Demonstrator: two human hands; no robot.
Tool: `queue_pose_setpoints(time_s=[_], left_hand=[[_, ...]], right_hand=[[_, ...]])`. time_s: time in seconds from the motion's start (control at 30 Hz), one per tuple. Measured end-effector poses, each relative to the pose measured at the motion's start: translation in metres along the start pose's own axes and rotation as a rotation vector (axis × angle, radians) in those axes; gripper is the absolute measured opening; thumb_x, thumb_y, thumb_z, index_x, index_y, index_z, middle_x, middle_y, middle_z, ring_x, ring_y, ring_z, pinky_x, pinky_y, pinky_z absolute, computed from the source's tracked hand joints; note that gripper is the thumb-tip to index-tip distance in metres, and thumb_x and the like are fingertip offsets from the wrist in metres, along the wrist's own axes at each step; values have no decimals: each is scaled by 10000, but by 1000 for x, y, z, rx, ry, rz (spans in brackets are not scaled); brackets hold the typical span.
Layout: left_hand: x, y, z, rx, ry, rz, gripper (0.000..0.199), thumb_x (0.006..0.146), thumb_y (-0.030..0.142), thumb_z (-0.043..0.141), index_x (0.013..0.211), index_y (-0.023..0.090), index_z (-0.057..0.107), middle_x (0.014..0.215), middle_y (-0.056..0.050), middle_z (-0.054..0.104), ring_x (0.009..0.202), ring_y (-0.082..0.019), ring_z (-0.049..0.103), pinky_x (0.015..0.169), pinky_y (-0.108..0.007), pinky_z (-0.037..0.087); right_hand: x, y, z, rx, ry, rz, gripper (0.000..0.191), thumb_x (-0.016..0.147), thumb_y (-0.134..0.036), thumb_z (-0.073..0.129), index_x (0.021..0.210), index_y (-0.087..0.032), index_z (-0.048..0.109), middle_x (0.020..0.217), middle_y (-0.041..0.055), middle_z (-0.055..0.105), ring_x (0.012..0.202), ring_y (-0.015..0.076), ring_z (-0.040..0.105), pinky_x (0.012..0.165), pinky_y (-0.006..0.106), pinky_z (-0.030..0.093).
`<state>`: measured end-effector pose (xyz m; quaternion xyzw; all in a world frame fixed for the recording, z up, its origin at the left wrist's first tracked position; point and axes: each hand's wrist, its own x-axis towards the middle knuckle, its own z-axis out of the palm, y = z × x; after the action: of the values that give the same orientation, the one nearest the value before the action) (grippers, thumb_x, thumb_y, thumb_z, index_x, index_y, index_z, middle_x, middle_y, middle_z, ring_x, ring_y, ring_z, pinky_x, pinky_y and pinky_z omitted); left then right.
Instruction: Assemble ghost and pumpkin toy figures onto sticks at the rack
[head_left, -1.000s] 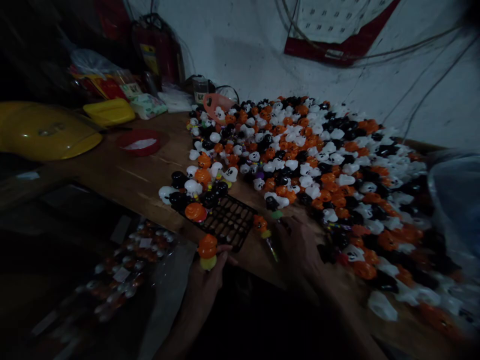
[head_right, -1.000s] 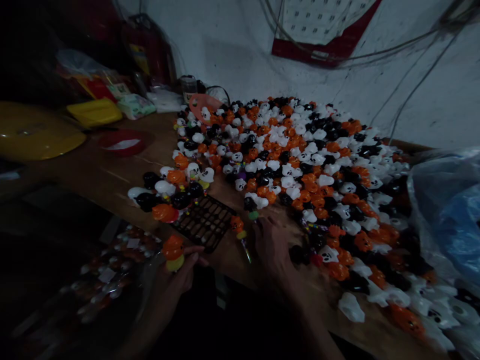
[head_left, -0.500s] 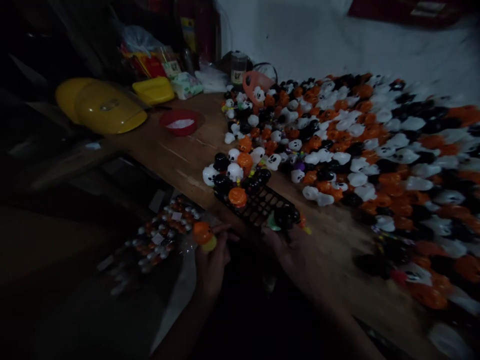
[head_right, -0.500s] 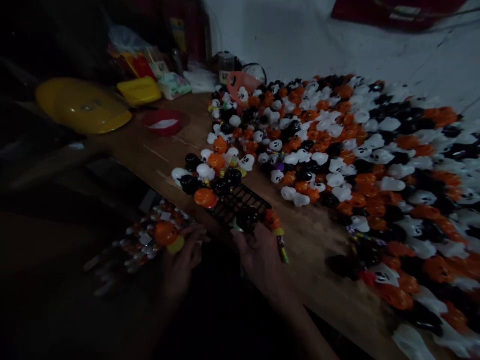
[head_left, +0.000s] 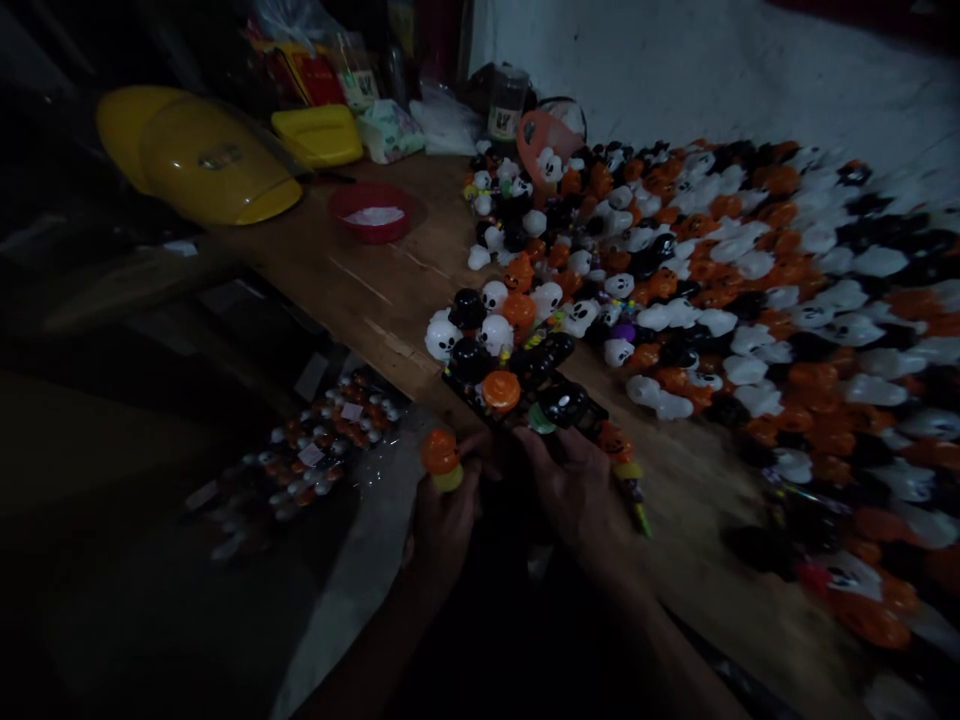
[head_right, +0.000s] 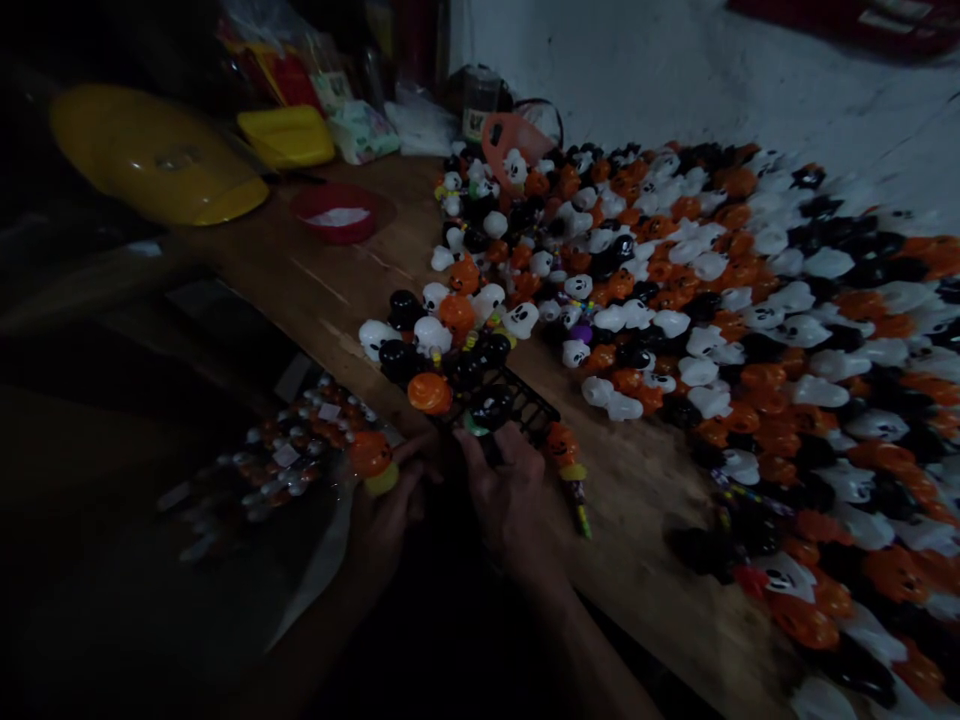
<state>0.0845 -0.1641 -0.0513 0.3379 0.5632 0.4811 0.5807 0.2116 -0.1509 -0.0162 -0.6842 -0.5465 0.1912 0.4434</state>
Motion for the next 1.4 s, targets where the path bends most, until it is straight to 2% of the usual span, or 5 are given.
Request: queue_pose_setpoints(time_s=[0.63, 0.93, 1.13, 1.3, 1.4], left_hand=[[-10, 46, 31, 133, -56, 368, 430, 776, 310, 686, 1185, 234, 577, 811, 3, 654, 666, -126, 594, 651, -245, 508], [-3, 55, 37, 365, -11, 496, 470, 797, 352, 664, 1238, 236, 549, 646, 47, 564, 609, -129, 556, 664, -262, 486], [-37, 54, 27, 352, 39, 533, 249, 824, 312, 614, 1060, 233, 611, 699, 19, 615, 638, -120, 573, 632, -236, 464], [-37, 52, 15, 301, 103, 393, 190, 839, 360, 574, 943, 207, 616, 535, 45, 543, 532, -104, 521, 563, -215, 421], [-31, 55, 20, 255, 73, 364, 282, 822, 427, 582, 972, 192, 624, 524, 46, 543, 500, -98, 511, 535, -205, 420]], right_hand=[[-1, 3, -2, 31, -140, -241, 150, 853, -214, 431, 831, -203, 580, 806, 70, 642, 729, 181, 600, 669, 281, 489], [-2, 11, 3, 18, -112, -292, 125, 842, -160, 466, 901, -192, 571, 839, 57, 648, 757, 165, 611, 678, 257, 479], [-14, 1, -32, -47, -149, -285, 158, 926, -201, 446, 1006, -179, 580, 971, 79, 627, 870, 167, 598, 735, 266, 490], [-41, 42, -84, -377, 175, -112, 230, 881, -354, 562, 1016, -170, 596, 967, 91, 633, 849, 209, 600, 743, 334, 489], [-53, 70, -97, -519, 199, -50, 338, 838, -436, 602, 1015, -149, 592, 943, 105, 632, 863, 246, 590, 747, 375, 487]])
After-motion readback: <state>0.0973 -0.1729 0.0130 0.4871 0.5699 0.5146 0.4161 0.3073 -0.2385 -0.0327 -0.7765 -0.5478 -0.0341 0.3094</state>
